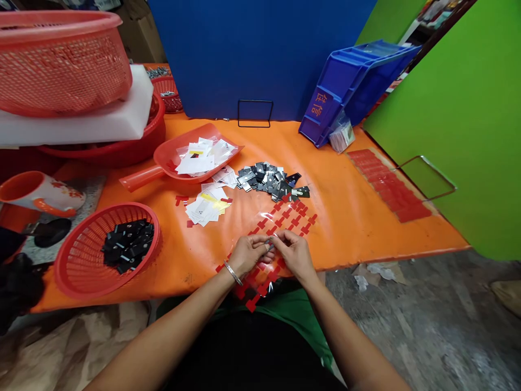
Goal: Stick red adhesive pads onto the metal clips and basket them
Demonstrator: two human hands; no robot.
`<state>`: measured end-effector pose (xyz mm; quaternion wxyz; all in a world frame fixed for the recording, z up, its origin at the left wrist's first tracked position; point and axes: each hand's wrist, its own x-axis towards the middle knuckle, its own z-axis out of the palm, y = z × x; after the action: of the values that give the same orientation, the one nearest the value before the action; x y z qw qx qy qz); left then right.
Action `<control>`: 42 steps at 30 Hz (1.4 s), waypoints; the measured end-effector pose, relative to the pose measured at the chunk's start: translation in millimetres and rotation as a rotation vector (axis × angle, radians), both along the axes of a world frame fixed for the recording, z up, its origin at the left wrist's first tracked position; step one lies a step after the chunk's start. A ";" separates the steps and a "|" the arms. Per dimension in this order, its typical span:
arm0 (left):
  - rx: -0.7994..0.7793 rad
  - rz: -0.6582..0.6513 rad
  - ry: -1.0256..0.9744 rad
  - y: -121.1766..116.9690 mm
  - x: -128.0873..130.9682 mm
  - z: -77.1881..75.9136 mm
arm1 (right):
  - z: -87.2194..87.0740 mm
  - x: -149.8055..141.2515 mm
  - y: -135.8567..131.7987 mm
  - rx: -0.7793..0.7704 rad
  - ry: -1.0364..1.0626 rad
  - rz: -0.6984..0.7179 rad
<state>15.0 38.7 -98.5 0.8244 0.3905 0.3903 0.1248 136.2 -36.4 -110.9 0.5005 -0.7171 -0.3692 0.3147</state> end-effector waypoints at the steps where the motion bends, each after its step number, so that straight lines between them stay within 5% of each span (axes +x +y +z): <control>1: 0.005 -0.011 -0.012 0.1 -0.3 -0.6 | 1.4 1.0 0.7 -0.003 0.026 0.005; 8: 0.019 0.025 -0.005 -2.3 -0.6 4.6 | -2.0 4.6 3.0 -0.013 0.057 -0.083; 12: 0.072 -0.013 -0.033 3.6 -19.6 40.5 | -7.4 0.1 0.2 -0.006 -0.038 -0.091; 15: 0.262 0.013 0.000 24.8 -52.8 73.8 | -5.6 -4.6 -3.6 0.027 -0.099 -0.076; 18: 0.542 0.258 0.214 58.4 -101.0 92.0 | 0.6 -2.9 -7.7 0.091 -0.098 -0.070; 21: 0.720 0.491 0.514 91.2 -157.3 90.7 | 5.1 11.8 -9.6 0.141 -0.155 -0.124; 24: 0.924 0.441 0.985 111.2 -205.1 80.0 | 5.1 38.2 -6.9 0.149 -0.222 -0.209; 26: 1.094 0.274 1.259 114.7 -220.7 74.5 | 3.2 57.9 -2.3 0.125 -0.290 -0.260; 31: 1.478 0.294 1.152 98.5 -188.1 73.4 | -6.7 96.2 16.2 0.039 -0.561 -0.317; 37: 1.548 0.096 0.645 68.2 -110.5 49.6 | -17.7 123.4 44.1 -0.107 -0.715 -0.295; 42: 1.461 -0.073 0.430 38.9 -76.3 25.9 | -14.7 139.3 58.2 -0.207 -0.769 -0.166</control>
<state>-61.3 77.6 -72.6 0.2658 0.8652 0.3473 0.2452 275.5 21.8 -125.6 0.2749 -0.8564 -0.4366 0.0177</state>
